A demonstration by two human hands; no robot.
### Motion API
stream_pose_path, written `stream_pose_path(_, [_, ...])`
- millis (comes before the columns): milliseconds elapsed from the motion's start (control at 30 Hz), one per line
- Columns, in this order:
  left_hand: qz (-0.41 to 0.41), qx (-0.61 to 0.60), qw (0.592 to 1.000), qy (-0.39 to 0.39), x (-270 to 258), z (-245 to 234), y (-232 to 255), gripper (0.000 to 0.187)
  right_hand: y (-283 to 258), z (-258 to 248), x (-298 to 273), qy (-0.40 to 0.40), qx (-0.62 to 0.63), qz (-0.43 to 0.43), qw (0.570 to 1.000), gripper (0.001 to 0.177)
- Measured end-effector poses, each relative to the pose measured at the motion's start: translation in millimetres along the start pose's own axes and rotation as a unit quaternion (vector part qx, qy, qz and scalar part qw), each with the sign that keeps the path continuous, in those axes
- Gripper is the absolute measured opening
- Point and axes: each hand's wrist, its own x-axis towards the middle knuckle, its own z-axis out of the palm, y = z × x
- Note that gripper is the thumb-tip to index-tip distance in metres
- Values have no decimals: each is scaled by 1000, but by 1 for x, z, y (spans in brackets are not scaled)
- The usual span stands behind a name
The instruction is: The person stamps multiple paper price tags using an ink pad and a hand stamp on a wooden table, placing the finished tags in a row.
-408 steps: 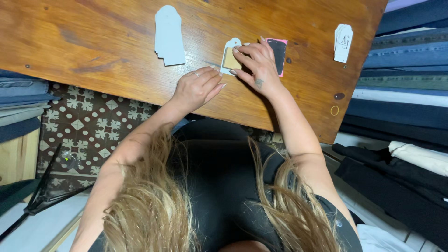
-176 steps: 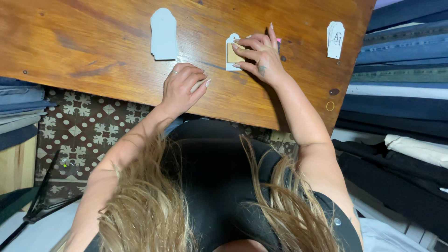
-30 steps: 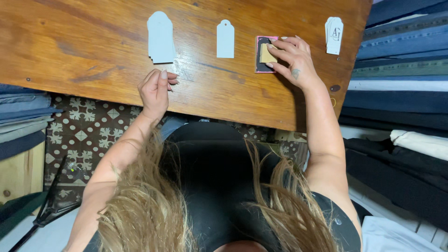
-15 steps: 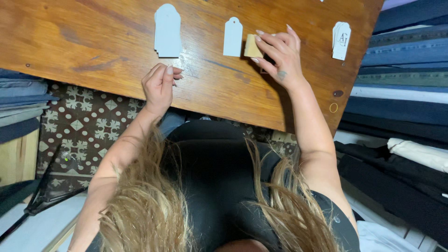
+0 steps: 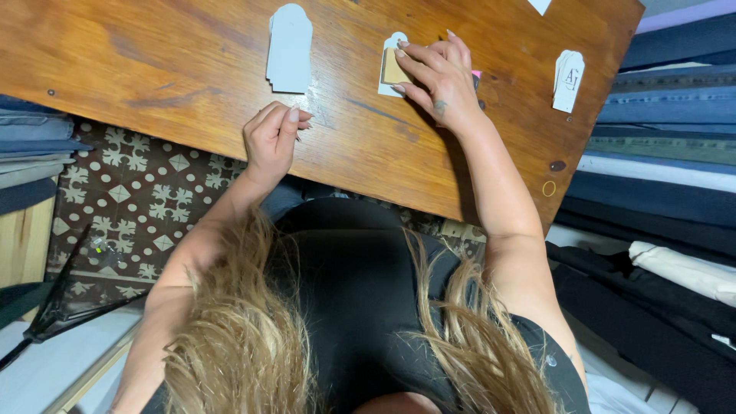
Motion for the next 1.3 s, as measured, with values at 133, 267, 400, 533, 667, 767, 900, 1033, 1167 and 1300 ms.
stream_pose_path(133, [3,8,1000,-4,2,-1,1,43,-2,-2,3,0,6,1,1000,45])
stream_pose_path(267, [5,8,1000,-6,2,0,0,42,-3,-2,4,7,12,2,1000,44])
stream_pose_path(400, [7,8,1000,-3,3,1,-1,42,-4,-3,6,11,15,-1,1000,44])
stream_pose_path(533, [-2,7,1000,-11,3,0,0,42,-2,-2,6,7,15,-2,1000,44])
stream_pose_path(667, [7,9,1000,-8,4,0,1,42,-1,0,5,17,9,-10,1000,43])
stream_pose_path(767, [8,14,1000,-12,5,0,2,42,1,1,6,16,-1,-10,1000,44])
stream_pose_path(900, [12,18,1000,-17,8,-1,4,43,2,3,7,25,-20,-18,999,45])
stream_pose_path(1033, [9,22,999,-23,7,-1,6,42,6,5,6,21,-28,-17,999,45])
stream_pose_path(1167, [14,28,999,-32,6,1,9,42,8,4,6,18,-29,-29,999,45])
stream_pose_path(1300, [-6,-4,999,-41,2,13,12,42,4,4,5,25,-27,-21,999,46])
